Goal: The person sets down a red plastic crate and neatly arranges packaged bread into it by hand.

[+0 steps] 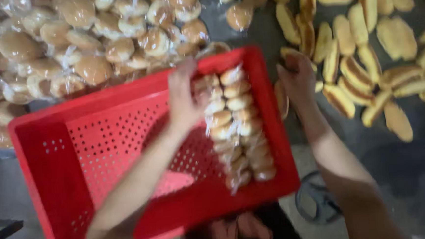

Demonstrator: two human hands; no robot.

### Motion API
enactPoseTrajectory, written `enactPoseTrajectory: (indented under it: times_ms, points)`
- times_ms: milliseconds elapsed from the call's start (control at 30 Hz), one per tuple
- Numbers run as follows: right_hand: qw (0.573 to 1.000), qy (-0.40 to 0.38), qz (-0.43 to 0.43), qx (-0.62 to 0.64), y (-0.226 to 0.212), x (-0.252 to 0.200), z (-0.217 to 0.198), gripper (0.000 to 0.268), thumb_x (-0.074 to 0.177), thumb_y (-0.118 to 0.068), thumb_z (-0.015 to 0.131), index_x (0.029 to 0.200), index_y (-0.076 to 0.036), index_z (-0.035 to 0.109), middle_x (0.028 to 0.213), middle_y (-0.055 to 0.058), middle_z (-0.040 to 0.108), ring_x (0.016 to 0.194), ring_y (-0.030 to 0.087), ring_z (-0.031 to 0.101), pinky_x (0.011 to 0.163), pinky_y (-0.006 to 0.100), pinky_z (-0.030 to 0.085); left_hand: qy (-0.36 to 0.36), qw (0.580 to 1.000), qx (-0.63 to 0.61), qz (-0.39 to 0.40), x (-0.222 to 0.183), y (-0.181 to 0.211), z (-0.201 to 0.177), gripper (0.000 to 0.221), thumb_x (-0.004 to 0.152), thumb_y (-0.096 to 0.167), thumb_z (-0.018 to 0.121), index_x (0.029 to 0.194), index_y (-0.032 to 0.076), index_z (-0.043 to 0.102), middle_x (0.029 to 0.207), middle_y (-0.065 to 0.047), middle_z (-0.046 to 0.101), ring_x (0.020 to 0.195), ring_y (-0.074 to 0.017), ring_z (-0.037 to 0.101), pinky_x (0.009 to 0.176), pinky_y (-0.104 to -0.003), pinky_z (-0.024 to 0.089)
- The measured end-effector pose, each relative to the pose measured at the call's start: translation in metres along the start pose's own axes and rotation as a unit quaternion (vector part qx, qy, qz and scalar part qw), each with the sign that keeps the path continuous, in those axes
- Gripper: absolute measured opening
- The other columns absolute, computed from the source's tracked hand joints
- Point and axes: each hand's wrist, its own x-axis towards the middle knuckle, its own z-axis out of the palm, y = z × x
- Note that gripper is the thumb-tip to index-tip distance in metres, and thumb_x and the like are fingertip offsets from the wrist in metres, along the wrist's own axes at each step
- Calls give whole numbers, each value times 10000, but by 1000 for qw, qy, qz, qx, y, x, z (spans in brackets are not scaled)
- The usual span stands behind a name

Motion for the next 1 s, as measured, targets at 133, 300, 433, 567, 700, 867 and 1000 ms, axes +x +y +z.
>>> enactPoseTrajectory:
  times_ms: [133, 300, 433, 567, 700, 867, 1000]
  points:
    - [991, -35, 13, -126, 23, 122, 64, 435, 891, -301, 872, 1185, -56, 665, 1071, 152, 675, 1017, 325, 666, 910, 424, 545, -91, 986, 135, -40, 132, -66, 15, 571, 861, 145, 702, 1416, 109, 574, 1491, -144, 541, 1456, -379, 470, 1273, -467, 406]
    - [971, -49, -224, -62, 19, 167, 141, 656, 827, -313, 884, 1349, -55, 581, 1282, 186, 597, 1169, 407, 597, 990, 495, 523, -168, 923, 327, -109, 225, -131, 72, 946, 817, 458, 807, 1529, 20, 364, 1507, -276, 413, 1403, -440, 371, 1143, -519, 342]
    - [974, -60, -123, -181, 20, 162, 168, 587, 686, -303, 891, 1186, -122, 642, 1324, 216, 563, 1148, 451, 584, 867, 572, 496, -219, 890, 320, -239, 241, -151, 102, 989, 797, 561, 783, 1521, 85, 305, 1556, -209, 341, 1414, -434, 316, 1067, -596, 324]
    - [974, 4, -223, -43, 54, 165, 169, 532, 792, -226, 867, 1222, -153, 561, 1362, 125, 521, 1226, 394, 578, 1043, 526, 521, -189, 891, 383, -156, 231, -160, 101, 1001, 776, 587, 828, 1525, 106, 372, 1486, -259, 395, 1298, -462, 431, 1076, -602, 355]
    - [960, 89, -260, -48, 69, 196, 163, 628, 871, -132, 852, 1385, -132, 492, 1493, 93, 470, 1311, 388, 537, 1065, 512, 491, -89, 965, 238, -66, 230, -152, 113, 823, 783, 395, 835, 1484, 126, 499, 1442, -222, 502, 1243, -450, 553, 1023, -526, 510]
    - [973, -14, -117, -199, 46, 219, 169, 814, 686, -200, 877, 1394, -96, 489, 1477, 259, 361, 1195, 511, 469, 926, 568, 468, -121, 975, 188, -7, 267, -148, 194, 640, 863, 445, 849, 1339, 105, 591, 1268, -217, 591, 1160, -450, 587, 966, -538, 507]
    - [971, 35, -84, -221, 35, 202, 173, 820, 661, -186, 886, 1383, -141, 501, 1486, 212, 370, 1277, 506, 450, 948, 591, 445, -138, 974, 179, -24, 284, -158, 228, 563, 914, 453, 821, 1294, 100, 601, 1213, -208, 624, 1171, -441, 587, 1025, -527, 507]
